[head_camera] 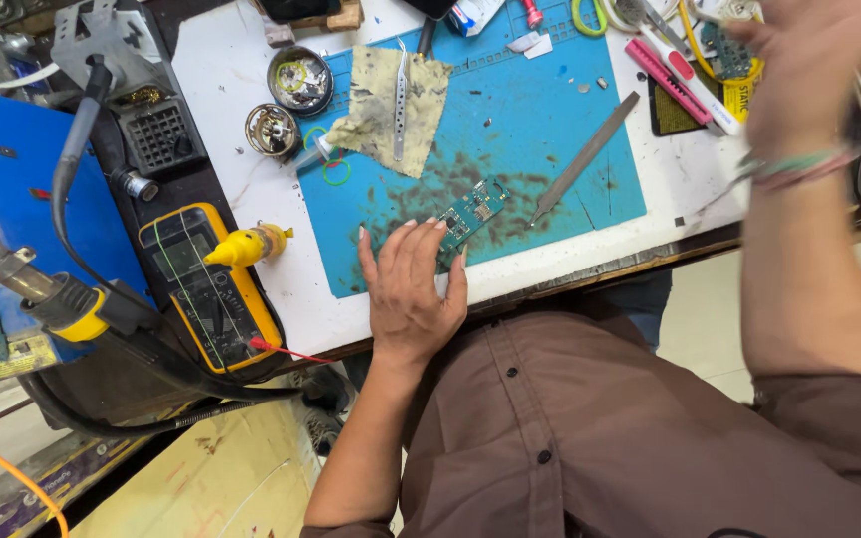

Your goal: The person cleans a green circuit board using a toothbrush and a liquid from a yellow bottle. They then use a soldering iron to work on specific components on the board, followed by applying a substance from a syringe.

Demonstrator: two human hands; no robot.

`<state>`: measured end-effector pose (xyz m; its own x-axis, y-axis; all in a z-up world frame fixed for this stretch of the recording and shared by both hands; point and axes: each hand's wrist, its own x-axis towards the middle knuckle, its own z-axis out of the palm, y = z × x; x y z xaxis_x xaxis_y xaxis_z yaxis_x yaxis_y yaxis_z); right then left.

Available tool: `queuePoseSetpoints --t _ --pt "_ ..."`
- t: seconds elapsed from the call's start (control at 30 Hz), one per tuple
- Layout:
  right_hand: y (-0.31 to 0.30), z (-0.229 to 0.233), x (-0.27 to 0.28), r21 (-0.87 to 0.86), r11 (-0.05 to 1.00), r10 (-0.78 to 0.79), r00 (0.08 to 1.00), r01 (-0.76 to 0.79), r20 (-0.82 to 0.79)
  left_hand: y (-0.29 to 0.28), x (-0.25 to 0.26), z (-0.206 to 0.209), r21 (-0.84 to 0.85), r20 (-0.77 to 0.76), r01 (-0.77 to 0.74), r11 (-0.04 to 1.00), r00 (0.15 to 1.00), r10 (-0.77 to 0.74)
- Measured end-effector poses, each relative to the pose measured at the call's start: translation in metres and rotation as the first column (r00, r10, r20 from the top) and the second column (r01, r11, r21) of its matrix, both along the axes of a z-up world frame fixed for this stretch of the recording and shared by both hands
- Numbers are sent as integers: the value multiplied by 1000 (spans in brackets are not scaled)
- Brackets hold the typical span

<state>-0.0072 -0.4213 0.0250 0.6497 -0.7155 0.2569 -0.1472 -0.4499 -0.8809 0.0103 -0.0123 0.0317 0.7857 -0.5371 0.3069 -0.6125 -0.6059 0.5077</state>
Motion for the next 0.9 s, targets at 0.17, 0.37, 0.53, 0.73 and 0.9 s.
queuePoseSetpoints --t 0.17,0.37,0.53,0.73,0.9 --pt "138 36 8 -456 727 504 850 -513 -154 0 -1 -3 15 9 -40 999 999 40" --pt "195 76 75 -637 351 700 644 -686 -308 1 -2 -5 6 20 -62 998 998 62" --pt "203 71 119 -747 83 659 599 -659 -455 0 -2 -4 -8 17 -60 998 998 61" --pt "193 56 115 -775 88 580 665 -626 -471 1 0 -2 14 13 -34 999 999 33" --pt "184 60 95 -742 366 648 726 -562 -230 1 -1 0 6 9 -27 1000 1000 27"
